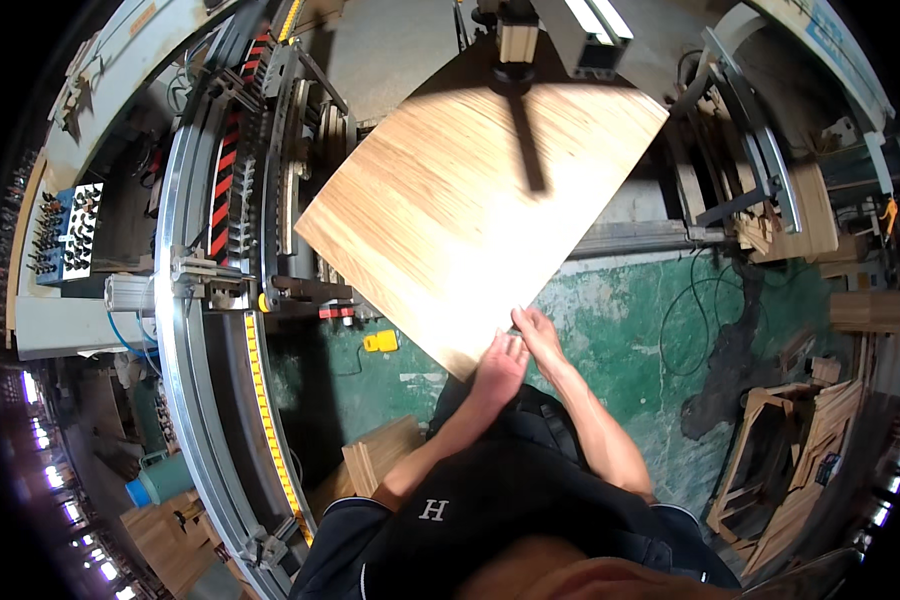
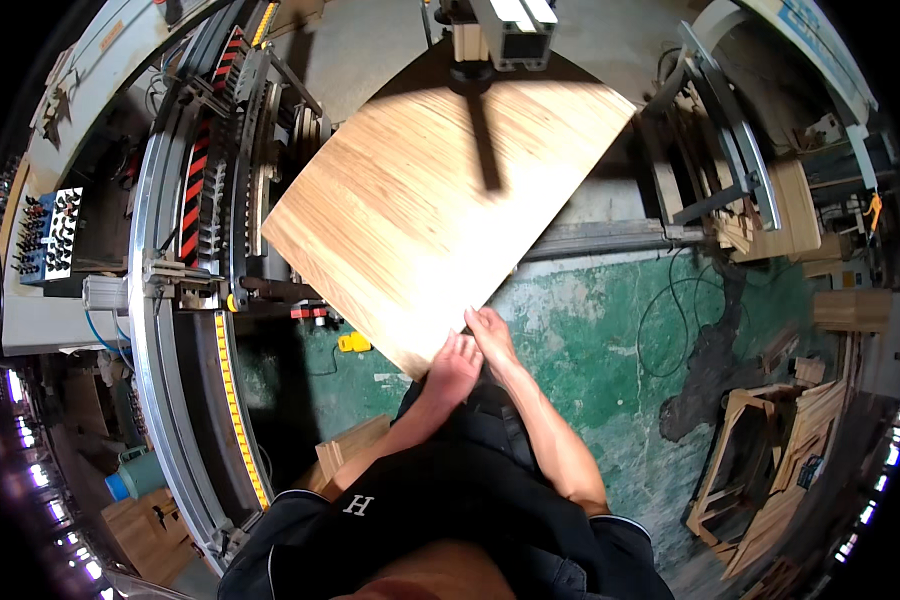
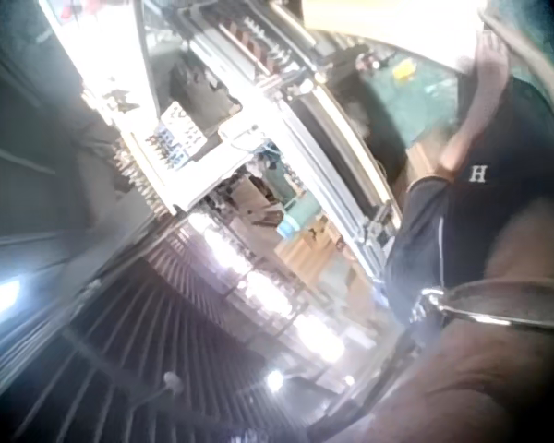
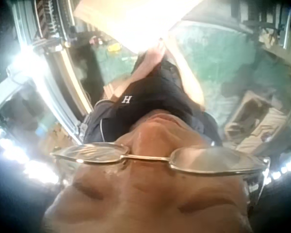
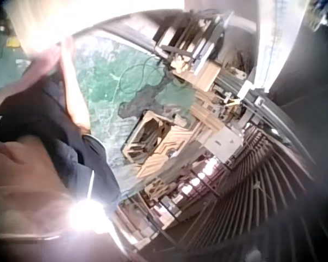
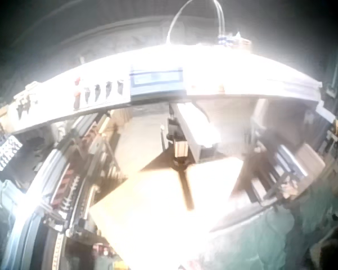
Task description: The person moves a large wooden panel on a machine, then uses a hammer to drive nails into wooden pieces on a workbench. They repeatedly pick up, align, and stack wooden panels and smaller pieces, organizing them on the workbench and nearby surfaces.
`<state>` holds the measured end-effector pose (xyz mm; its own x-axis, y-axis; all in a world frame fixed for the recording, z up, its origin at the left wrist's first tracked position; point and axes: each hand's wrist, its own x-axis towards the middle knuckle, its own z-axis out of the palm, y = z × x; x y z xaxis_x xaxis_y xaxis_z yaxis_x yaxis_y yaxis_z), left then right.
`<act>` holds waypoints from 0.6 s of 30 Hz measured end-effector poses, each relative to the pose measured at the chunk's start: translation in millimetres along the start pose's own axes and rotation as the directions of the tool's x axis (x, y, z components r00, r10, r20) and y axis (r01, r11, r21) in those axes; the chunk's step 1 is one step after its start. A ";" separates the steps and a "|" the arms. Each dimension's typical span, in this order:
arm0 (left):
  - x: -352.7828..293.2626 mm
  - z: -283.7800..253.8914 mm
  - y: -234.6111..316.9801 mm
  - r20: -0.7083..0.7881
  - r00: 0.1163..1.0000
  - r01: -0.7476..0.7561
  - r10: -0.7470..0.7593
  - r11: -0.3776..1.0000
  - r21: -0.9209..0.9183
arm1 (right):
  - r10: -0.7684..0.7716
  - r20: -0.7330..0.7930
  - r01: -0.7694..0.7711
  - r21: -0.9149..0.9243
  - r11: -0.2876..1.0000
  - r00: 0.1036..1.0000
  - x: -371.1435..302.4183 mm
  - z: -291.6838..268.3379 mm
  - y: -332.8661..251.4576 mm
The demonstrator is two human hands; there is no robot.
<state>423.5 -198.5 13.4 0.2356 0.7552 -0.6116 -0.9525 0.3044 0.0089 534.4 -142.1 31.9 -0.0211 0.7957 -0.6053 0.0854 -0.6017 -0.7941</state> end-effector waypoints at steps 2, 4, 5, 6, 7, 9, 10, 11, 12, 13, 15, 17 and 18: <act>-16.9 6.5 -30.7 0.050 0.995 0.084 -0.087 0.995 0.054 | 0.025 -0.073 -0.019 0.073 0.997 0.997 7.2 -9.6 1.5; -35.8 9.7 -42.5 0.074 0.965 0.234 -0.253 0.950 0.209 | -0.010 -0.018 0.014 0.238 0.971 1.000 -9.0 -29.2 -5.5; -58.3 35.6 -35.2 0.091 0.924 0.325 -0.371 0.888 0.325 | 0.050 -0.020 -0.050 0.002 0.999 0.999 -21.2 -45.9 -27.2; -80.6 65.0 -24.5 0.093 0.862 0.412 -0.498 0.796 0.443 | 0.039 -0.015 -0.038 0.024 0.999 0.999 -19.7 -64.5 -19.8; -82.1 91.6 3.2 0.116 0.929 0.034 -0.350 0.395 0.918 | 0.027 -0.020 -0.026 0.049 0.998 0.999 -16.9 -85.4 -13.1; -52.0 115.4 69.5 0.341 0.936 -0.319 0.083 -0.206 0.925 | 0.102 0.014 -0.102 -0.053 0.993 0.995 -15.2 -123.9 -14.5; -38.0 126.1 103.5 0.420 0.857 -0.228 0.300 -0.510 0.829 | 0.085 0.014 -0.085 0.006 0.996 0.996 -26.4 -131.2 -31.8; -15.7 134.6 150.6 0.420 0.849 -0.161 0.321 -0.601 0.783 | 0.104 0.022 -0.101 -0.121 0.987 0.994 -18.7 -152.5 -26.6; 0.8 131.3 195.3 0.567 0.717 -0.028 0.406 -0.796 0.605 | 0.116 0.069 -0.109 -0.102 0.989 0.991 -6.5 -166.7 -20.2; 10.9 112.3 233.5 0.616 0.611 0.089 0.498 -0.816 0.572 | 0.122 0.117 -0.112 -0.085 0.990 0.986 0.4 -172.1 -14.8; 31.7 67.1 269.9 0.265 0.616 0.305 0.742 -0.535 0.788 | 0.043 0.031 -0.040 -0.084 0.996 0.999 -7.0 -166.4 -29.8; 30.2 70.5 268.3 0.142 0.820 0.201 0.554 -0.512 0.835 | 0.010 -0.134 -0.020 -0.078 0.997 0.991 -11.1 -181.5 -13.8; 24.7 52.7 266.1 0.033 0.885 0.092 0.464 -0.245 0.965 | -0.026 -0.213 0.021 -0.028 0.999 0.977 -12.8 -186.5 -5.2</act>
<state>186.0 -68.2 42.3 -0.2269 0.8291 -0.5109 0.4411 0.5552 0.7051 720.0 -136.3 54.1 0.1894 0.8075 -0.5587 0.1124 -0.5830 -0.8046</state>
